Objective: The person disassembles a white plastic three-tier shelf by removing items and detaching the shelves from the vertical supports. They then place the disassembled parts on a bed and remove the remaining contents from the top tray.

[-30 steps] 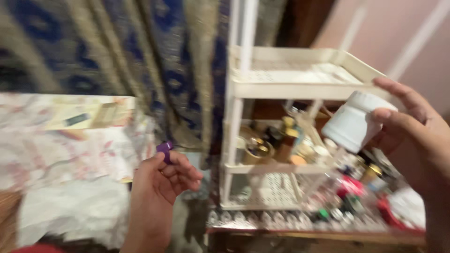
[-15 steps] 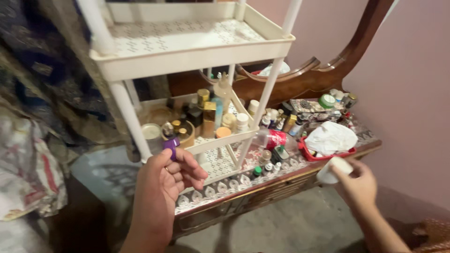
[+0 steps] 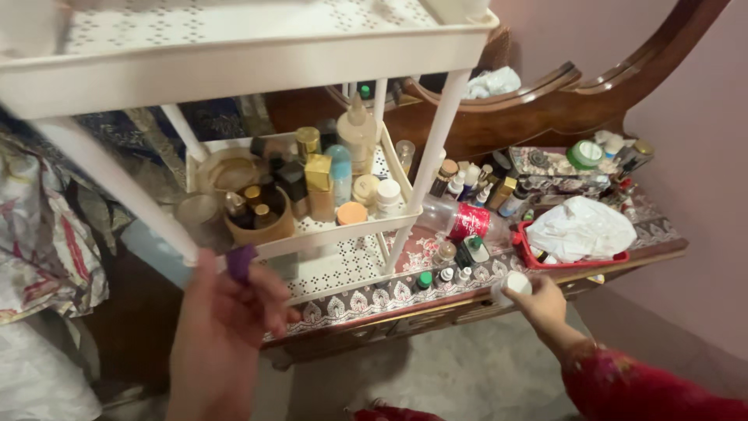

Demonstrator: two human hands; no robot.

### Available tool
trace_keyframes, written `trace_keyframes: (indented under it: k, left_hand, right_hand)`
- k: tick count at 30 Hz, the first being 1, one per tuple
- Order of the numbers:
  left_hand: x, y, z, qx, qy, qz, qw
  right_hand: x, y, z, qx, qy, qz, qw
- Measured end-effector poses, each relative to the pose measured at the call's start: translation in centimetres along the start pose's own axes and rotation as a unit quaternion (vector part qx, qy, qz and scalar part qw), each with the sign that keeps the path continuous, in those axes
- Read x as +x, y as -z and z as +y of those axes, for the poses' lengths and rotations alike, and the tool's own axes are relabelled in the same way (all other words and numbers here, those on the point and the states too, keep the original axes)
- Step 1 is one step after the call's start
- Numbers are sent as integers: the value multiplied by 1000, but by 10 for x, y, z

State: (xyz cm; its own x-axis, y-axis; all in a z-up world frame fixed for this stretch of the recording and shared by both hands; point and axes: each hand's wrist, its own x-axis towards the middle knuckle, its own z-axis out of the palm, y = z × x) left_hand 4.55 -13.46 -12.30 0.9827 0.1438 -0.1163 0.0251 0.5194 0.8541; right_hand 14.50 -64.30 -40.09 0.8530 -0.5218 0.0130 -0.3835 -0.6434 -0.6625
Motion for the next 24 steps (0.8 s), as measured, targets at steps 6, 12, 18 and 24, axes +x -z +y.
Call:
trace_keyframes:
  k: [6, 12, 18, 24]
  left_hand:
    - [-8, -4, -4, 41, -32, 25, 998]
    - [-28, -9, 4, 40, -61, 59, 996]
    - [-35, -2, 17, 43, -91, 73, 992]
    - [-39, 0, 26, 59, -134, 65, 987]
  right_hand:
    - [58, -30, 1, -9, 87, -12, 996]
    - [97, -53, 18, -18, 53, -70, 996]
    - [104, -70, 13, -46, 44, -31, 998]
    - [69, -81, 3, 45, -60, 118, 990]
